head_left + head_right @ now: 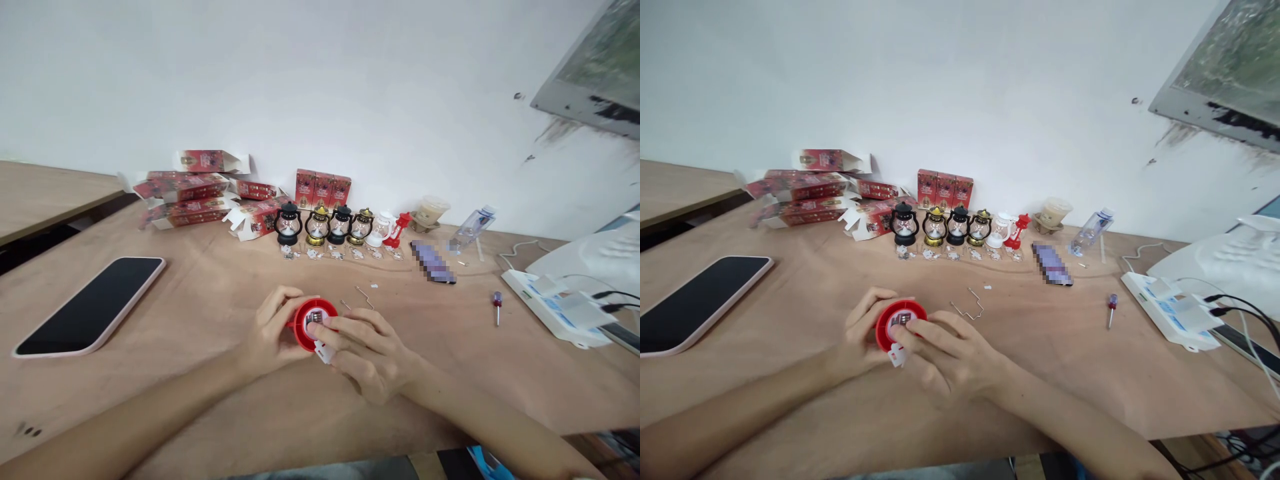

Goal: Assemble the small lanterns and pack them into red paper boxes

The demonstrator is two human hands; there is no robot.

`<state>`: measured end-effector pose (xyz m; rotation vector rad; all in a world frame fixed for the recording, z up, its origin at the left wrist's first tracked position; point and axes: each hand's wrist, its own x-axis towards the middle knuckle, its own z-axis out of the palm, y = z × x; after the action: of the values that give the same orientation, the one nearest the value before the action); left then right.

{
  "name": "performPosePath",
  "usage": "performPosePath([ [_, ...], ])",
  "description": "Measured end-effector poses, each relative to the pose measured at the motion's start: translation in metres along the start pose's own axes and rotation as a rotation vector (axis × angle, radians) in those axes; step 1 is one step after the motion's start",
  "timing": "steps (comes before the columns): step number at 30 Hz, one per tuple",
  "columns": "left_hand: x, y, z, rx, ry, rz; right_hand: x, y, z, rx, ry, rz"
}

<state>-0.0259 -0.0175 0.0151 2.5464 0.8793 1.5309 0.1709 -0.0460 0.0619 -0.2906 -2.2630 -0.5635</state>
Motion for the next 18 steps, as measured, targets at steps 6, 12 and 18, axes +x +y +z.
performPosePath([
  [6, 0.000, 0.000, 0.000, 0.002, 0.004, -0.008, 0.001, 0.000, 0.003, -0.126, 0.034, -0.067],
  [12, 0.003, 0.000, -0.001, -0.004, 0.023, 0.024, -0.001, 0.003, 0.008, -0.066, 0.052, -0.043],
  [18, 0.005, 0.004, -0.002, -0.004, 0.005, 0.019, -0.011, -0.002, 0.014, 0.046, 0.297, 0.144],
])
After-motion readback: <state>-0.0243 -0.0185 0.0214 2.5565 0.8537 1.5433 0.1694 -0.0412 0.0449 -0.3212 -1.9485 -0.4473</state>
